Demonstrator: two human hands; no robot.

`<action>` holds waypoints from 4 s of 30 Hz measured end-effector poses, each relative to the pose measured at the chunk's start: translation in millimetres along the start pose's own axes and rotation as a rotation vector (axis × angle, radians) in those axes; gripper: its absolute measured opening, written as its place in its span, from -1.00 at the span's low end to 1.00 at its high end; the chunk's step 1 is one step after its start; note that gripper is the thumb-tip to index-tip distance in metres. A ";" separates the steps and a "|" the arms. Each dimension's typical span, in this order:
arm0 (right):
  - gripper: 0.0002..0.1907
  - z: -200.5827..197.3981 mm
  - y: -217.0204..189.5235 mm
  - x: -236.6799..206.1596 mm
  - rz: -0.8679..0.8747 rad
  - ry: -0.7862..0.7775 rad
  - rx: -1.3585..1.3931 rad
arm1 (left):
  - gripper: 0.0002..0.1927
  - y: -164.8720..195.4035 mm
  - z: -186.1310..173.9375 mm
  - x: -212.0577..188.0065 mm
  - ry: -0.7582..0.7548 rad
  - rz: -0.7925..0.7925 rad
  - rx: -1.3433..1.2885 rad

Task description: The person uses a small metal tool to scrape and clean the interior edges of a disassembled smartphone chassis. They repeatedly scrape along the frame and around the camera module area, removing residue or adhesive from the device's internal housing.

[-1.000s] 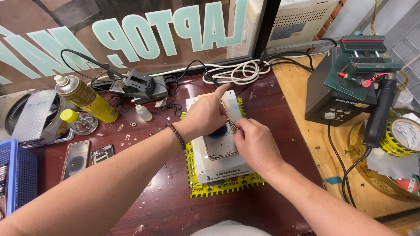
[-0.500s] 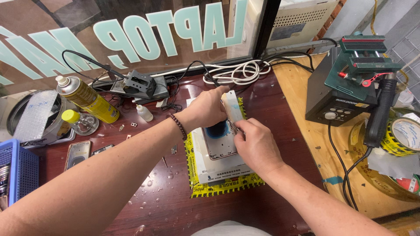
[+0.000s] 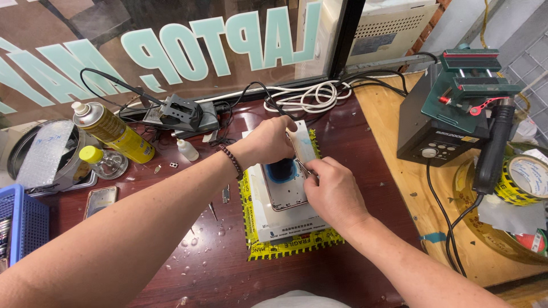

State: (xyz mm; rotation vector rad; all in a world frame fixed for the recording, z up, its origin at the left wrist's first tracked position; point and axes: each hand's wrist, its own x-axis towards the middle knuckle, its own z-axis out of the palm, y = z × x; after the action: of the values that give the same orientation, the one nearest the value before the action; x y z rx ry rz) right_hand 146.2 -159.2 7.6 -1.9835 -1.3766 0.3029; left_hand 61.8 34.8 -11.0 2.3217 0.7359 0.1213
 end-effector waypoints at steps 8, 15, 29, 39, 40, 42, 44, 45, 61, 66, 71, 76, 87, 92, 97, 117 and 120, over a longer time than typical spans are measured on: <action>-0.79 1.1 -0.6 2.6 -0.005 -0.017 0.016 | -0.40 4.3 -2.0 -2.9 0.008 -0.019 0.029; -0.79 -0.2 -1.8 1.2 0.015 -0.014 0.012 | -0.40 12.3 -6.7 -6.7 -0.005 0.037 0.062; -0.80 1.1 -0.9 1.5 -0.004 -0.008 -0.030 | -0.45 14.8 -5.4 -9.1 0.023 0.044 0.094; -0.79 0.3 -1.8 3.4 -0.002 -0.004 -0.031 | -0.44 17.4 -5.5 -9.5 0.014 0.027 0.102; -0.79 0.6 -1.7 3.6 0.002 -0.007 -0.035 | -0.45 18.3 -5.6 -10.9 0.020 0.029 0.110; -0.79 0.9 -1.9 3.7 0.018 -0.015 -0.045 | -0.44 19.5 -5.9 -11.4 0.027 0.018 0.137; -0.79 1.4 -2.0 4.2 0.041 -0.028 -0.056 | -0.43 19.0 -4.9 -10.8 0.022 0.023 0.119; -0.79 1.7 -2.4 4.2 0.037 -0.025 -0.054 | -0.42 17.1 -5.5 -11.0 0.016 0.029 0.091; -0.81 0.0 -3.2 4.0 0.031 -0.015 -0.050 | -0.38 20.7 -5.4 -10.4 0.009 -0.016 0.135; -0.80 -1.2 -4.6 5.2 0.036 -0.029 -0.071 | -0.37 26.7 -9.6 -15.6 0.021 -0.028 0.109; -0.80 -4.4 -6.1 5.7 0.090 -0.064 -0.063 | -0.38 30.4 -9.6 -17.3 0.034 -0.042 0.132; -0.79 -5.7 -7.9 6.8 0.063 -0.049 -0.096 | -0.40 33.4 -8.2 -18.2 0.041 -0.040 0.175; -0.80 -8.2 -8.5 13.7 0.110 -0.116 -0.159 | -0.35 21.3 -4.6 -13.5 0.035 -0.038 0.099; -0.79 -9.4 -8.9 17.0 0.092 -0.120 -0.179 | -0.34 16.2 -2.4 -11.3 0.084 -0.086 0.014; -0.77 -10.7 -10.8 16.7 0.136 -0.164 -0.183 | -0.31 19.2 -5.9 -14.7 0.042 -0.200 -0.053; -0.81 -14.9 -10.2 16.2 0.096 -0.156 -0.188 | -0.34 21.5 -4.0 -15.1 0.054 -0.013 0.072; -0.80 -14.1 -9.9 16.7 0.076 -0.129 -0.174 | -0.34 22.3 -5.3 -15.2 0.053 -0.008 0.068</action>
State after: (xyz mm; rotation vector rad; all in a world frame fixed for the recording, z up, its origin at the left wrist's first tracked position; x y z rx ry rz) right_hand 153.5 -148.1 27.6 -2.1961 -1.4524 0.3616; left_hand 58.2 16.3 9.1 2.3882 0.7860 0.1566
